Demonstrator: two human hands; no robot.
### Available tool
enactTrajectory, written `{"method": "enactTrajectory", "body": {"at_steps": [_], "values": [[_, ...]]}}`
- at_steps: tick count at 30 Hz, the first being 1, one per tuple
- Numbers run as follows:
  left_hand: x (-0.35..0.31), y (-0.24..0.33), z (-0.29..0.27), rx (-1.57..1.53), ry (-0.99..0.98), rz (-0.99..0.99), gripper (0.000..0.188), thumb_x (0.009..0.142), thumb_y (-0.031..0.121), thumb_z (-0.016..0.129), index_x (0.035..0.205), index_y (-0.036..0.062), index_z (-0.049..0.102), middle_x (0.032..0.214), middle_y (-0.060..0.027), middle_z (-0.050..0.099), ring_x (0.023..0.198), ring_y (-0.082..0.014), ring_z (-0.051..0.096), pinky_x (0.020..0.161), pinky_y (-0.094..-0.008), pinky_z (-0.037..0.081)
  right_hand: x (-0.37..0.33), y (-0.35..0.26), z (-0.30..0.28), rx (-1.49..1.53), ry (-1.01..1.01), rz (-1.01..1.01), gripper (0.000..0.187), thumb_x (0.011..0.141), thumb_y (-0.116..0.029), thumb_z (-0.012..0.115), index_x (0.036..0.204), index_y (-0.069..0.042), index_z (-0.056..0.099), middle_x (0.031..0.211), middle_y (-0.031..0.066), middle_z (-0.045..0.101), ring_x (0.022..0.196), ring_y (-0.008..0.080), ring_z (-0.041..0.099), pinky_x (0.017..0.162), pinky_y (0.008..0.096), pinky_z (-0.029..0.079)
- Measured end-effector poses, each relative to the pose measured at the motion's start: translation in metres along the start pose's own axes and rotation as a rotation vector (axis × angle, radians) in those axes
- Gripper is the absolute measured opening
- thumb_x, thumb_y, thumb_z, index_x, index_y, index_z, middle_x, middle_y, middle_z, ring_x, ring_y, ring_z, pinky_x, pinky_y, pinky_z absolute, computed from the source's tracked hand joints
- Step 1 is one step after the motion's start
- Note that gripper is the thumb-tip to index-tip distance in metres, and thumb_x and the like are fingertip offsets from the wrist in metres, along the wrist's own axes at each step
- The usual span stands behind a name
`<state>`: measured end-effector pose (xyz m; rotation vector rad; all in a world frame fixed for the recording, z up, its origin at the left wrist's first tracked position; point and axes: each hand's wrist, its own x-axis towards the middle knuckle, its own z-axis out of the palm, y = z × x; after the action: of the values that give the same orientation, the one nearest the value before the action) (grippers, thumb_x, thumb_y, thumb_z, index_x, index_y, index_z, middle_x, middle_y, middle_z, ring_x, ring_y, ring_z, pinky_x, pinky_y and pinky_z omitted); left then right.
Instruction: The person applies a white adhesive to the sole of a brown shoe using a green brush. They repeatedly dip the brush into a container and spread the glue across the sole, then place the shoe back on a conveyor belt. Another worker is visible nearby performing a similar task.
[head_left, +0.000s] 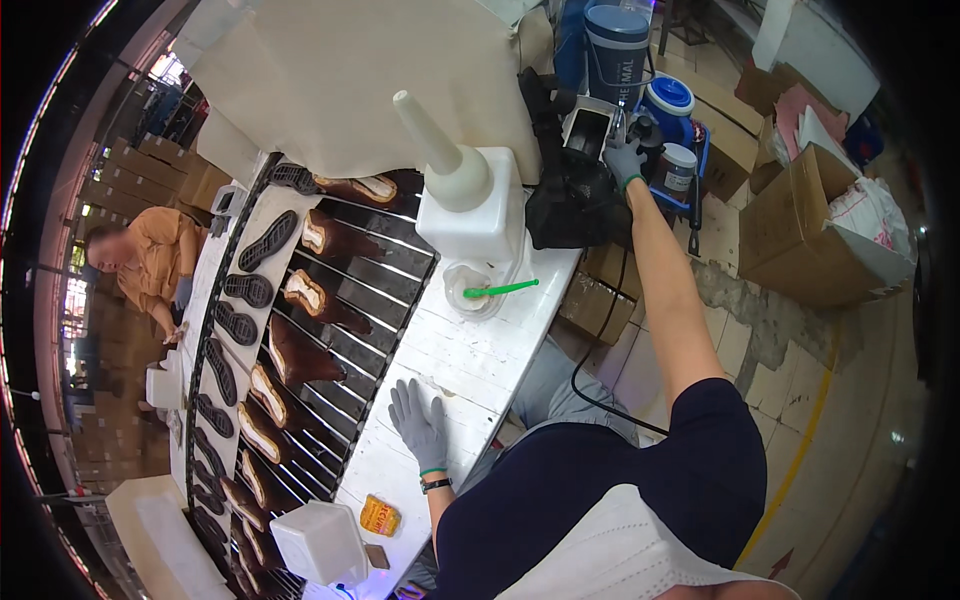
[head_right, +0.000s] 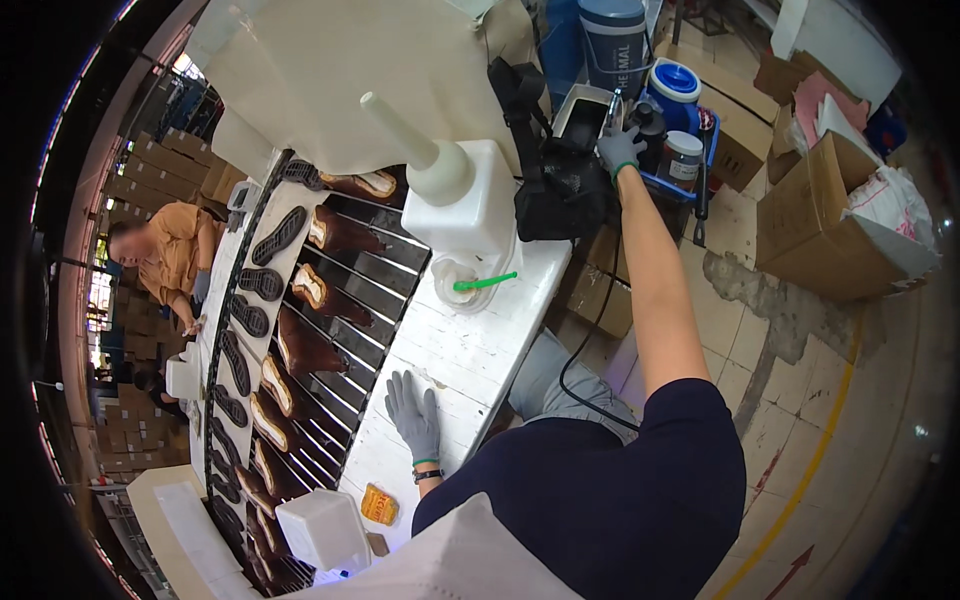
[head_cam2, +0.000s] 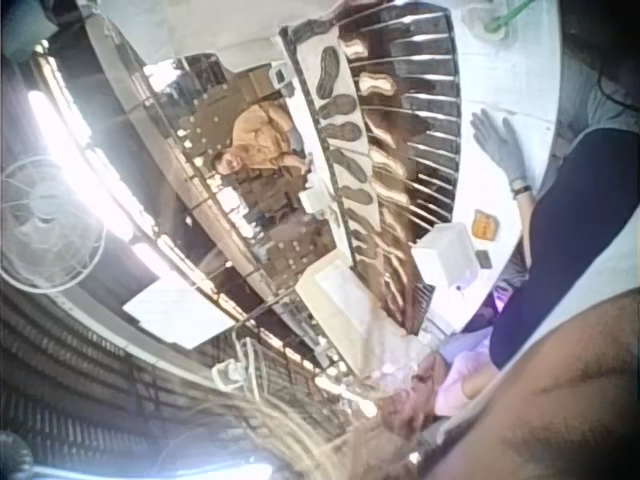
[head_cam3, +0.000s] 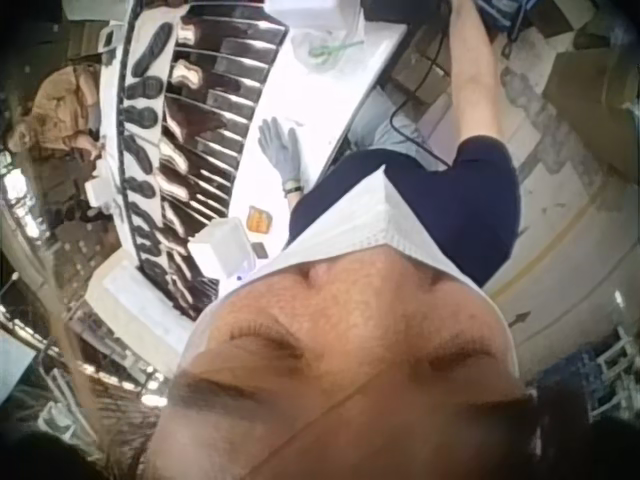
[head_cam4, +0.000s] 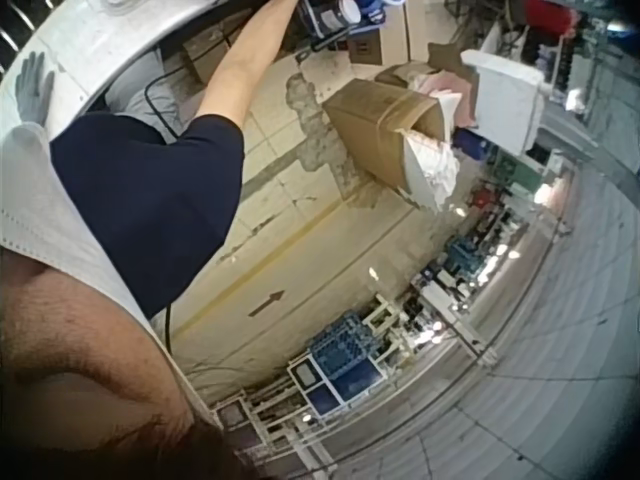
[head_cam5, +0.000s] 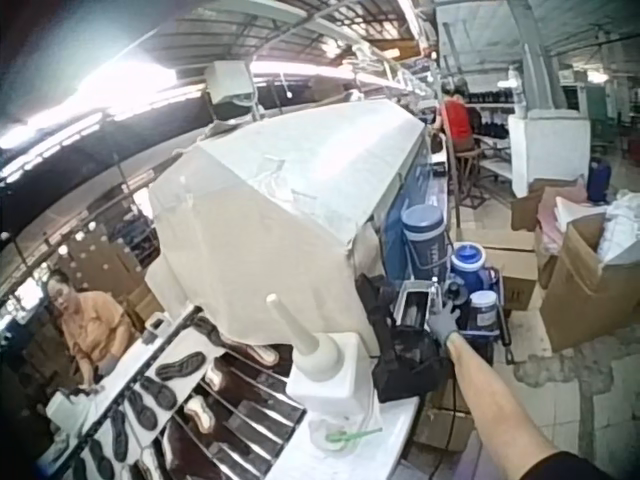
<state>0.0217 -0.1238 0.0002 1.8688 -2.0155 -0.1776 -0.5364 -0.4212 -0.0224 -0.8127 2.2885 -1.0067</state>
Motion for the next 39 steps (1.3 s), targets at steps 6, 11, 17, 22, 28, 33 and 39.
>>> {"method": "enactTrajectory", "body": {"at_steps": [6, 11, 17, 22, 28, 33, 39], "values": [[0.004, 0.001, 0.001, -0.005, -0.007, 0.011, 0.056, 0.097, 0.035, 0.058, 0.144, 0.0069, 0.047, 0.153, -0.0183, 0.039, 0.144, -0.0361, 0.032, 0.119, -0.0488, 0.020, 0.019, 0.015, 0.003, -0.103, 0.050, -0.067, 0.044, 0.089, -0.028, 0.048, 0.130, -0.024, 0.065, 0.162, 0.0250, 0.008, 0.146, 0.0544, -0.003, 0.115, 0.0643, 0.015], [0.005, 0.003, 0.002, -0.019, -0.002, 0.014, 0.057, 0.097, 0.036, 0.057, 0.144, 0.0062, 0.047, 0.153, -0.0188, 0.040, 0.144, -0.0365, 0.032, 0.119, -0.0488, 0.020, 0.033, 0.025, 0.002, -0.087, -0.004, -0.112, 0.045, 0.091, -0.026, 0.042, 0.129, -0.025, 0.065, 0.156, 0.0352, 0.017, 0.148, 0.0514, 0.000, 0.114, 0.0677, 0.005], [0.003, -0.001, 0.003, -0.002, -0.001, 0.000, 0.056, 0.097, 0.036, 0.057, 0.144, 0.0059, 0.047, 0.153, -0.0193, 0.040, 0.144, -0.0366, 0.032, 0.118, -0.0490, 0.020, 0.014, 0.010, 0.009, -0.073, 0.010, -0.092, 0.044, 0.089, -0.025, 0.046, 0.129, -0.021, 0.064, 0.157, 0.0337, 0.018, 0.147, 0.0535, 0.001, 0.115, 0.0662, 0.004], [0.004, 0.001, 0.002, -0.009, 0.000, 0.010, 0.056, 0.097, 0.036, 0.057, 0.144, 0.0060, 0.047, 0.152, -0.0196, 0.040, 0.143, -0.0371, 0.032, 0.118, -0.0492, 0.021, 0.012, 0.010, -0.007, -0.064, -0.099, -0.113, 0.050, 0.086, -0.027, 0.057, 0.135, -0.020, 0.060, 0.156, 0.0322, 0.023, 0.145, 0.0562, 0.005, 0.118, 0.0610, 0.007], [0.002, 0.000, 0.003, -0.004, 0.003, 0.004, 0.056, 0.097, 0.035, 0.057, 0.143, 0.0055, 0.047, 0.152, -0.0198, 0.041, 0.143, -0.0374, 0.033, 0.118, -0.0494, 0.022, -0.047, -0.001, -0.044, 0.218, 0.052, -0.465, 0.056, 0.086, -0.029, 0.065, 0.138, -0.011, 0.056, 0.156, 0.0263, 0.030, 0.146, 0.0452, 0.021, 0.119, 0.0473, 0.020], [0.003, 0.002, 0.003, -0.005, -0.005, 0.004, 0.056, 0.098, 0.036, 0.057, 0.143, 0.0042, 0.047, 0.152, -0.0199, 0.041, 0.143, -0.0376, 0.033, 0.118, -0.0495, 0.021, -0.206, -0.094, -0.107, 0.412, 0.495, -0.931, 0.041, 0.088, -0.012, 0.062, 0.128, -0.004, 0.063, 0.147, 0.0219, 0.046, 0.143, 0.0383, 0.034, 0.117, 0.0429, 0.028], [0.004, 0.002, 0.005, -0.007, -0.005, 0.010, 0.057, 0.097, 0.035, 0.056, 0.144, 0.0033, 0.046, 0.152, -0.0203, 0.040, 0.144, -0.0376, 0.031, 0.118, -0.0495, 0.020, -0.315, -0.135, -0.071, 0.502, 0.196, -1.467, 0.044, 0.088, -0.013, 0.064, 0.130, -0.004, 0.061, 0.142, 0.0201, 0.051, 0.136, 0.0359, 0.044, 0.114, 0.0443, 0.031]]}}
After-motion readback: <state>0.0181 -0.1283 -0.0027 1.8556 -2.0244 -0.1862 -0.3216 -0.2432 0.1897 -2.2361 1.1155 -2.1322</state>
